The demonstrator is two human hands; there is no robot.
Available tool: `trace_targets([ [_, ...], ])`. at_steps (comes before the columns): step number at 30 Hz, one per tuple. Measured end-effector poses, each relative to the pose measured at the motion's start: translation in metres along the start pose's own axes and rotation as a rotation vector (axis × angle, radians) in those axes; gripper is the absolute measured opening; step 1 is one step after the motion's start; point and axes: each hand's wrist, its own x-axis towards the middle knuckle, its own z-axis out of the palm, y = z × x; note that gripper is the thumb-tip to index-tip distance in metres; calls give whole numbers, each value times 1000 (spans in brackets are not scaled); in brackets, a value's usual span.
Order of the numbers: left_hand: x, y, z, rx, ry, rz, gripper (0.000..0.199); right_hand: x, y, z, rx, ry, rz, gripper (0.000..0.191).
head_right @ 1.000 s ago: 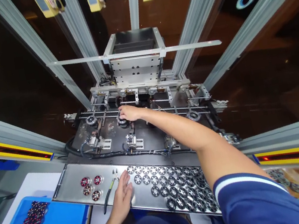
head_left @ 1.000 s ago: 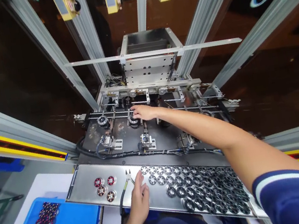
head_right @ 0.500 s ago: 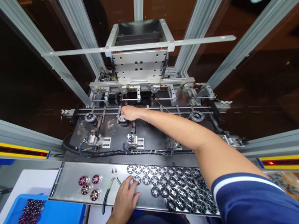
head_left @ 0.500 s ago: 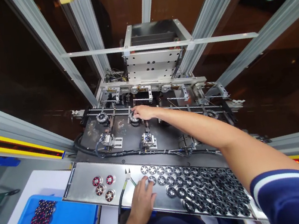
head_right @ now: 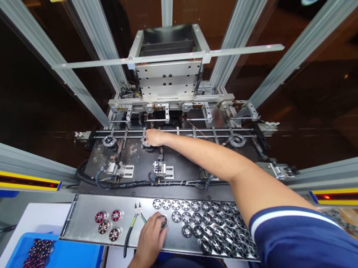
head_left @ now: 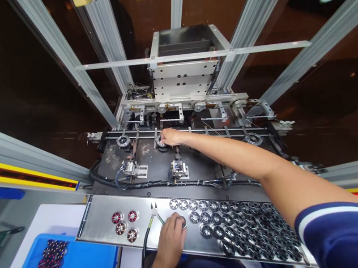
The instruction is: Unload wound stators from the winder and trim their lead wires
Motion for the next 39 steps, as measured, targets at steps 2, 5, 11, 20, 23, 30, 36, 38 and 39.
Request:
trace_targets([
  [2,-3,8,-11,-108,21,-48,12,-5,0,-8,9,38,-44,25],
  [5,-9,23,-35,-282,73,-142,22,-25,-3,-26,30,142,-133,21],
  [11,-11,53,-95,-574,150,-194,38,-131,-51,-31,165,254,-514,42],
  [20,-12,100,-112,-903,109,-13,38,-247,-106,28,456,500,-836,27],
  [23,-9,107,-99,-1048,83,-47,42,-256,-105,34,376,620,-728,26],
  [30,-1,111,-84,-1213,-71,-155,39,-277,-100,35,590,604,-582,23],
  [36,-5,110,-83,-1193,-99,-158,44,-275,-82,10,921,140,-589,21],
  [38,-6,108,-81,-1170,-131,-151,44,-270,-77,7,1001,-45,-660,31],
  [39,-6,107,-81,-1160,-154,-146,44,-268,-76,8,1028,-120,-703,37],
])
